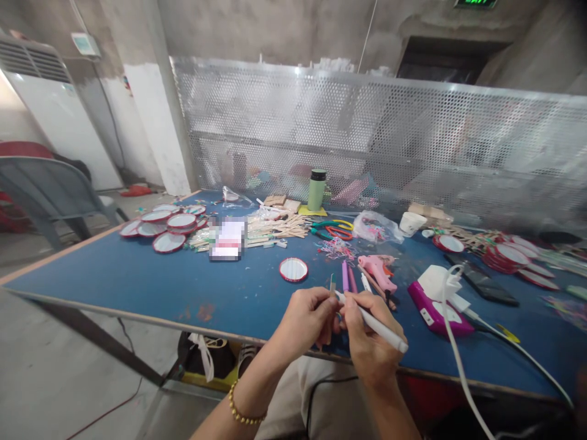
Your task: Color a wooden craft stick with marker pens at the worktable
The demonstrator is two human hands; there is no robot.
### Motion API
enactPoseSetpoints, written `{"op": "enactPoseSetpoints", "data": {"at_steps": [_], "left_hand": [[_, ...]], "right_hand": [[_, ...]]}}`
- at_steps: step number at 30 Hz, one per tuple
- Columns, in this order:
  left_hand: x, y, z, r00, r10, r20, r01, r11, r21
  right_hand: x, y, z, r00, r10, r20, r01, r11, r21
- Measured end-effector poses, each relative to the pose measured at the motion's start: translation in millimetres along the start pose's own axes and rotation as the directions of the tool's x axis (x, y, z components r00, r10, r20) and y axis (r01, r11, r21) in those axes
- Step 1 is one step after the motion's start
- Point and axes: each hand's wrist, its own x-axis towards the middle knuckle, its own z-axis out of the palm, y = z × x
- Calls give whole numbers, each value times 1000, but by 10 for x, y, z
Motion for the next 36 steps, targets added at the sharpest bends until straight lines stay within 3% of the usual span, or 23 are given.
{"op": "enactPoseSetpoints", "data": {"at_steps": [11,17,26,36], "left_hand": [[-7,3,9,1000,6,-17,-6,1000,9],[16,-28,-24,1000,-16,7,17,994,-112],[5,6,-28,1000,2,24,-1,999,-50],[-13,28,-25,999,-14,38,14,1000,-13]], "right_hand": [[37,-26,12,999,-16,28,16,1000,-26],[-35,16,-4,996,45,-83,-47,999,-22],[-62,-9,7,990,87,-111,-77,993,89],[6,-22,12,1000,8,-24,-7,999,52]]}}
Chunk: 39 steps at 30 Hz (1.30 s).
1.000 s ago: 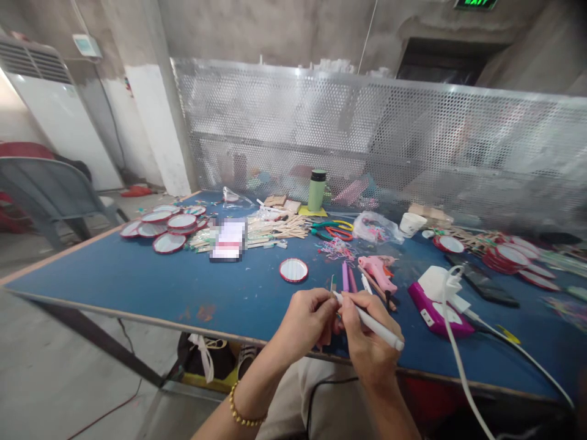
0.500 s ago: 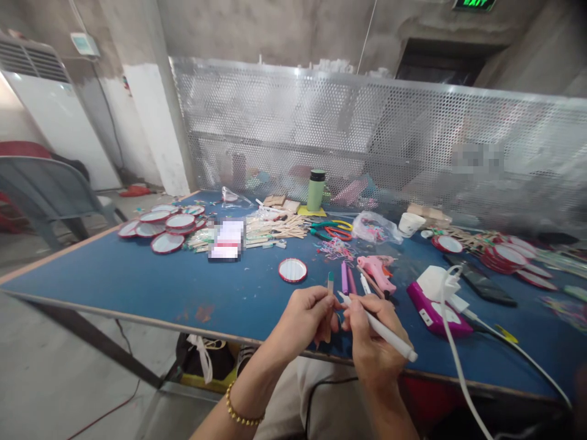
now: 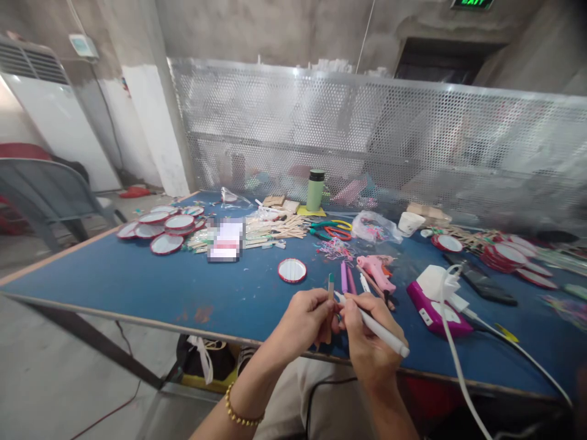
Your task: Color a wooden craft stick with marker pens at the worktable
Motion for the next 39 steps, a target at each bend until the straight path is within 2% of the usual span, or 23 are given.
{"op": "enactPoseSetpoints", "data": {"at_steps": [7,14,21,39], "left_hand": [[13,-14,-5,1000,7,-2,-7,1000,8],[14,-24,-12,1000,-5,-1,5,994,-111],[2,-6,-2,1000,11,-6,-11,996,-87],[-7,10,9,1000,24,-2,-24,1000,-19]], "right_hand": [[3,10,-1,999,-18,30,20,997,-78],[-27,-9,-28,998,28,-54,-32,996,-88],[-8,-12,-25,1000,20,4,-19,999,-45],[-17,9,-19,1000,27,10,-26,998,-50]]}}
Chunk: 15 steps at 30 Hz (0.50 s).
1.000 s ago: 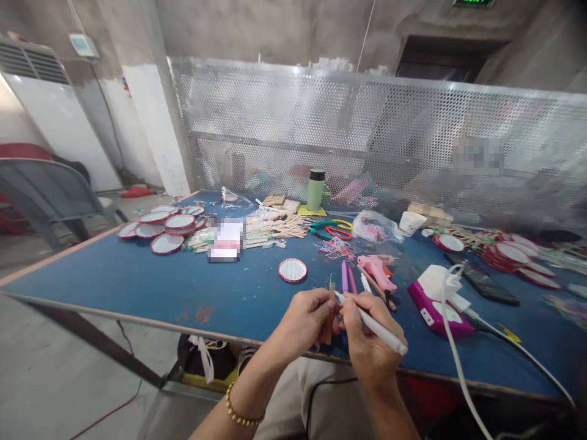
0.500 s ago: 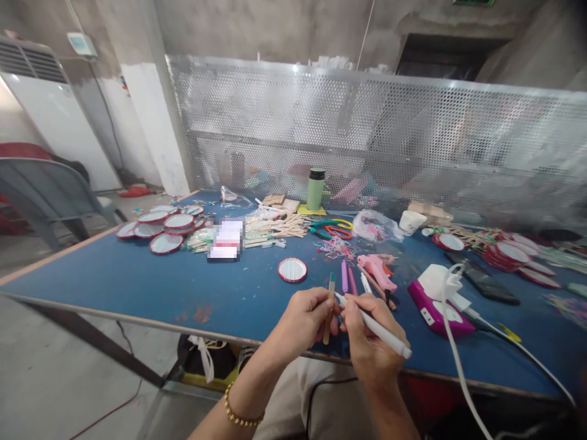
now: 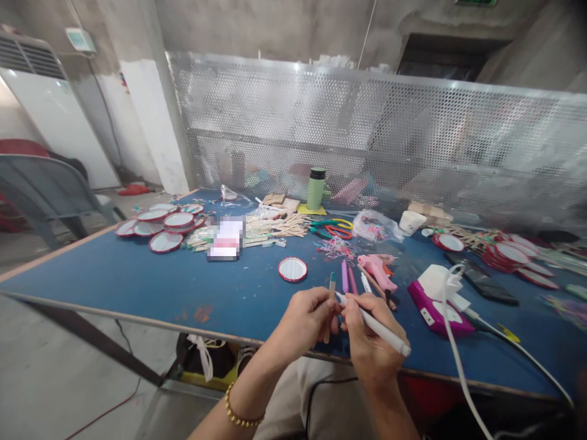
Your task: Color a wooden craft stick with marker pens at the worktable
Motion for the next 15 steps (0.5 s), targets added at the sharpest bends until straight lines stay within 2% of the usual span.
{"op": "enactPoseSetpoints", "data": {"at_steps": [15], "left_hand": [[-10,18,-1,1000,9,-8,-9,999,34]], "right_hand": [[15,-4,5,999,-35,23,36,998,-42]]}}
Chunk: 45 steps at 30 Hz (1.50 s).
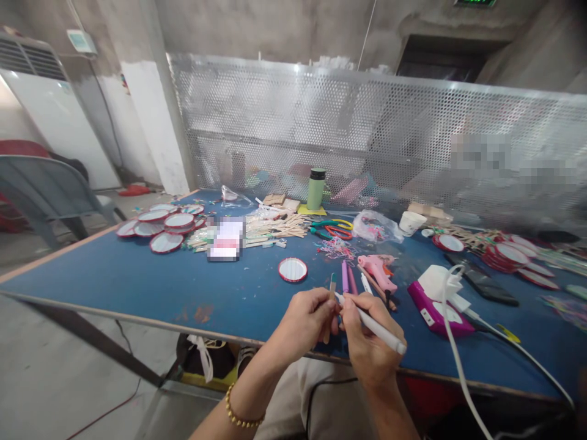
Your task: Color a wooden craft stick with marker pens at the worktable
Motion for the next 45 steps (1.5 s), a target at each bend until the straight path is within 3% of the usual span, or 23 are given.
{"op": "enactPoseSetpoints", "data": {"at_steps": [12,22,45], "left_hand": [[11,-31,-1,1000,-12,-3,12,1000,-6],[1,-10,1,1000,3,3,-3,1000,4],[-3,-4,16,1000,-1,-12,2,1000,22]], "right_hand": [[-49,11,-13,996,78,-50,-78,997,4],[4,-20,-7,1000,-9,1,9,999,32],[0,-5,7,1000,-4,1,4,1000,19]]}}
